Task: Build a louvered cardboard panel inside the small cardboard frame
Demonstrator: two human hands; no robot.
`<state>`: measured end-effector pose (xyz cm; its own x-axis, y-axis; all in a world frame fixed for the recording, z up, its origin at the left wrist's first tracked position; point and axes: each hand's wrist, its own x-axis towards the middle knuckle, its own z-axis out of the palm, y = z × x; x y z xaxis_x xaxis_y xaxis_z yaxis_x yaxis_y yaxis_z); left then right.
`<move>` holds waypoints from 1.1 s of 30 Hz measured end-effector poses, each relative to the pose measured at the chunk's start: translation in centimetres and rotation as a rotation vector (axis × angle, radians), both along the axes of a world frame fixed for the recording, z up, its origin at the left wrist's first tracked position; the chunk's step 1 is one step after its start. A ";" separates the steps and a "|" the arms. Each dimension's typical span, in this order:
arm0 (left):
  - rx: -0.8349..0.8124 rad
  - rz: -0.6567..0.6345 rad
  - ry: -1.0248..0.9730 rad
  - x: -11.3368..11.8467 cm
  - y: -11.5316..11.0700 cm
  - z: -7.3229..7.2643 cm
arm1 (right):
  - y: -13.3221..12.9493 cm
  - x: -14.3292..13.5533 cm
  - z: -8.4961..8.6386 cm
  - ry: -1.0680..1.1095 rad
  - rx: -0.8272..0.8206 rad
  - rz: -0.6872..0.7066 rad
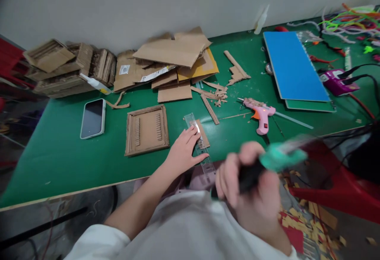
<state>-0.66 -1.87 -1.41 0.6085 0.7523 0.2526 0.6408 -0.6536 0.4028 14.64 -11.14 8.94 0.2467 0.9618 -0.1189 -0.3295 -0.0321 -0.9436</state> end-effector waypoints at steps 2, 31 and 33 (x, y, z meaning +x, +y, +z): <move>-0.002 0.002 -0.005 0.0 0.0 0.0 | 2.5 0.5 -1.3 0.141 -0.073 0.112; -0.034 0.015 -0.023 0.2 -0.2 0.2 | 5.9 4.3 -7.5 -0.075 0.041 -0.149; -0.039 0.016 -0.021 0.1 -0.3 0.2 | 7.0 3.6 -7.4 -0.040 0.102 -0.189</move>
